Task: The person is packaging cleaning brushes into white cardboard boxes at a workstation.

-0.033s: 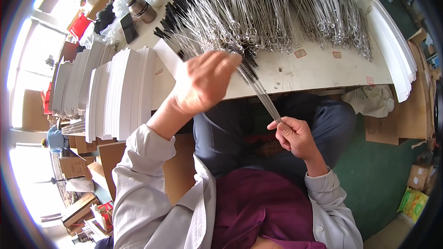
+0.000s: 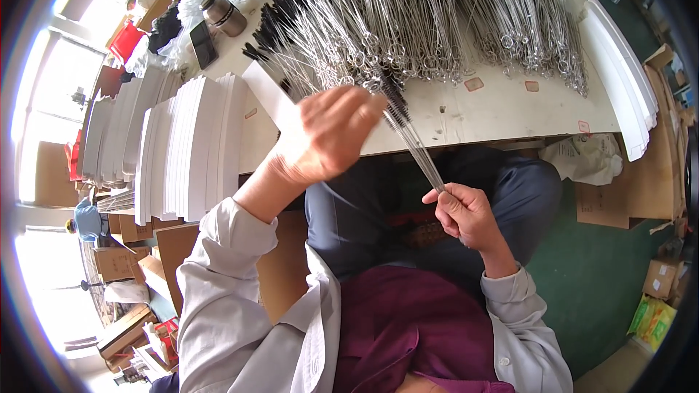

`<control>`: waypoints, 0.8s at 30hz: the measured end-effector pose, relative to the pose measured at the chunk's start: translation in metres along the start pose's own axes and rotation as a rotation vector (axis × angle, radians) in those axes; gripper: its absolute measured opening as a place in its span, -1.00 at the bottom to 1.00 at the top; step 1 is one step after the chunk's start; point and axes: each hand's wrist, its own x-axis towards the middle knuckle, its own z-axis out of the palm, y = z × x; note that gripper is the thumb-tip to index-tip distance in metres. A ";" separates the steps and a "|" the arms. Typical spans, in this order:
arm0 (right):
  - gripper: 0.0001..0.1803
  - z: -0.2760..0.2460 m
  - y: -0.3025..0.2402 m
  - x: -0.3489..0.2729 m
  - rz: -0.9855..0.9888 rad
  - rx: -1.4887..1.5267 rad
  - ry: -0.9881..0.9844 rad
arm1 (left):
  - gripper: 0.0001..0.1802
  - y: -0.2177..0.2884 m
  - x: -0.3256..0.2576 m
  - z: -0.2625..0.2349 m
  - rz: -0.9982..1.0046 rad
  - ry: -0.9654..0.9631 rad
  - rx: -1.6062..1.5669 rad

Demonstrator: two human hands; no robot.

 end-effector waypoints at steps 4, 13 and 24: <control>-0.68 -0.001 0.000 0.000 0.063 0.101 -0.003 | -0.91 0.018 -0.006 0.010 0.182 0.036 -0.022; -0.64 -0.001 -0.001 -0.001 0.130 0.256 -0.142 | -0.42 0.058 -0.016 0.016 -1.326 -0.441 -1.254; -0.64 0.002 -0.007 0.001 0.077 -0.024 -0.113 | -0.63 0.074 -0.021 0.047 -1.358 -0.133 -1.299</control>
